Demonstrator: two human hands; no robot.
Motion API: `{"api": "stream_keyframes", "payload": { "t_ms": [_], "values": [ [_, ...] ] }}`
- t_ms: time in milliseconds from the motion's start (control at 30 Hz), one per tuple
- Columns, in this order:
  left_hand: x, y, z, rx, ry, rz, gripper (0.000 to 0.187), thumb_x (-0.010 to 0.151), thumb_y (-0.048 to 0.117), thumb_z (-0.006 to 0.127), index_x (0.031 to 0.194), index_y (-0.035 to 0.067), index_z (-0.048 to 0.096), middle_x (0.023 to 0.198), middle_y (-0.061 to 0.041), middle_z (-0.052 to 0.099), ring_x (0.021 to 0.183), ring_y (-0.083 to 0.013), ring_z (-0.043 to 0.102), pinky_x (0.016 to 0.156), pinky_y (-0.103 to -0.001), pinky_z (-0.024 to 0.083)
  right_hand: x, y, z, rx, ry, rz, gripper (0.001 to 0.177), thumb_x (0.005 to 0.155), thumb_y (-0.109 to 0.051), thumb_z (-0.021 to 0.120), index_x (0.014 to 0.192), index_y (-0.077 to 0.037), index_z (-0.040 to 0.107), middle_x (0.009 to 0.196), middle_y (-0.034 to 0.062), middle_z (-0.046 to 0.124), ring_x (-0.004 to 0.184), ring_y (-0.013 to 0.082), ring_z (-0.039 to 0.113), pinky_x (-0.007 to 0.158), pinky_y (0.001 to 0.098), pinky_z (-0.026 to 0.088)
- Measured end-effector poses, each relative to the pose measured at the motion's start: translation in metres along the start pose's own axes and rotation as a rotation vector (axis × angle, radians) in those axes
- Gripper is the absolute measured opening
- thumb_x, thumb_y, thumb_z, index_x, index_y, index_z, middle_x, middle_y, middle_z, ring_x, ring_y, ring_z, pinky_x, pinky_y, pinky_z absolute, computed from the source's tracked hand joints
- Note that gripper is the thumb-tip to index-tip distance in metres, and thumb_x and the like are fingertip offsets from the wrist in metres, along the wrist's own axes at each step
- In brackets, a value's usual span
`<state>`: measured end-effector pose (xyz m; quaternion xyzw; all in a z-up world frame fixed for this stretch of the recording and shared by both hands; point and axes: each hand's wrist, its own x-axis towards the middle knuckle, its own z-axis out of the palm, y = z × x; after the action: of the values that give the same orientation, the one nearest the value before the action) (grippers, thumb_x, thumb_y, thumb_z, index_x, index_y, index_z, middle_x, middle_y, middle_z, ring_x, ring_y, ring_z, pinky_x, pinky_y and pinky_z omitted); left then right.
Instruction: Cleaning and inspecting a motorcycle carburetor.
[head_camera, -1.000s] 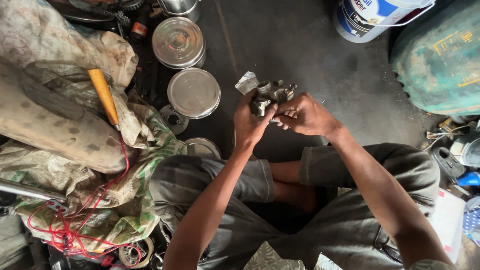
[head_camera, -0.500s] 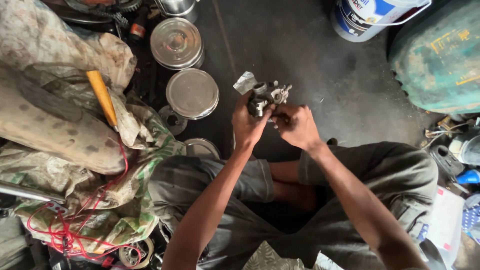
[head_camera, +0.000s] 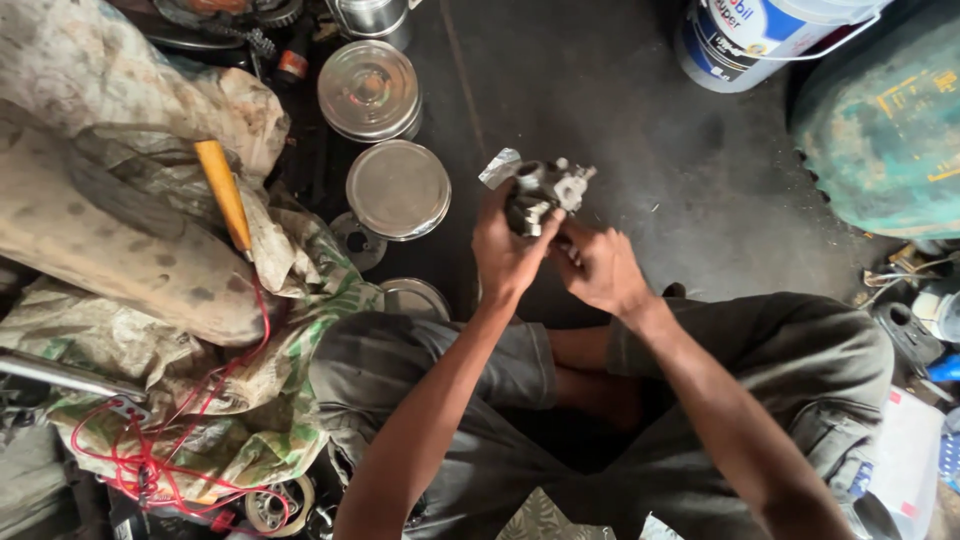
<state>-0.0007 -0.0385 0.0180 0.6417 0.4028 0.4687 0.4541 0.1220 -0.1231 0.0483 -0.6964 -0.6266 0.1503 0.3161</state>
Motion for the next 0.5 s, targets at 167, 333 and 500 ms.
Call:
{"api": "stream_keyframes", "payload": {
  "t_ms": [167, 333, 500],
  "values": [
    [0.0, -0.012, 0.008, 0.095, -0.053, -0.024, 0.063, 0.076, 0.035, 0.088, 0.126, 0.004, 0.066, 0.117, -0.017, 0.073, 0.108, -0.0312, 0.072, 0.095, -0.041, 0.057, -0.004, 0.012, 0.003, -0.173, -0.056, 0.052, 0.011, 0.085, -0.014, 0.071, 0.086, -0.003, 0.069, 0.078, 0.018, 0.071, 0.068, 0.0424, 0.068, 0.059, 0.0506, 0.053],
    [0.0, -0.014, 0.005, 0.05, -0.189, -0.141, 0.07, 0.079, 0.046, 0.084, 0.13, 0.003, 0.063, 0.113, -0.016, 0.074, 0.102, -0.0288, 0.074, 0.088, -0.04, 0.059, -0.006, 0.026, -0.001, -0.085, 0.021, -0.024, 0.009, 0.085, -0.011, 0.067, 0.083, -0.002, 0.067, 0.075, 0.0184, 0.069, 0.064, 0.0393, 0.067, 0.058, 0.0473, 0.052],
    [0.006, -0.047, 0.015, -0.462, -0.172, -0.645, 0.067, 0.082, 0.053, 0.075, 0.127, 0.004, 0.067, 0.101, -0.01, 0.072, 0.083, -0.0247, 0.069, 0.07, -0.038, 0.06, -0.005, 0.041, -0.028, 0.363, 0.004, 0.175, 0.031, 0.102, -0.012, 0.06, 0.074, 0.0, 0.06, 0.056, 0.0073, 0.059, 0.05, 0.0151, 0.059, 0.048, 0.0312, 0.047]
  ]
}}
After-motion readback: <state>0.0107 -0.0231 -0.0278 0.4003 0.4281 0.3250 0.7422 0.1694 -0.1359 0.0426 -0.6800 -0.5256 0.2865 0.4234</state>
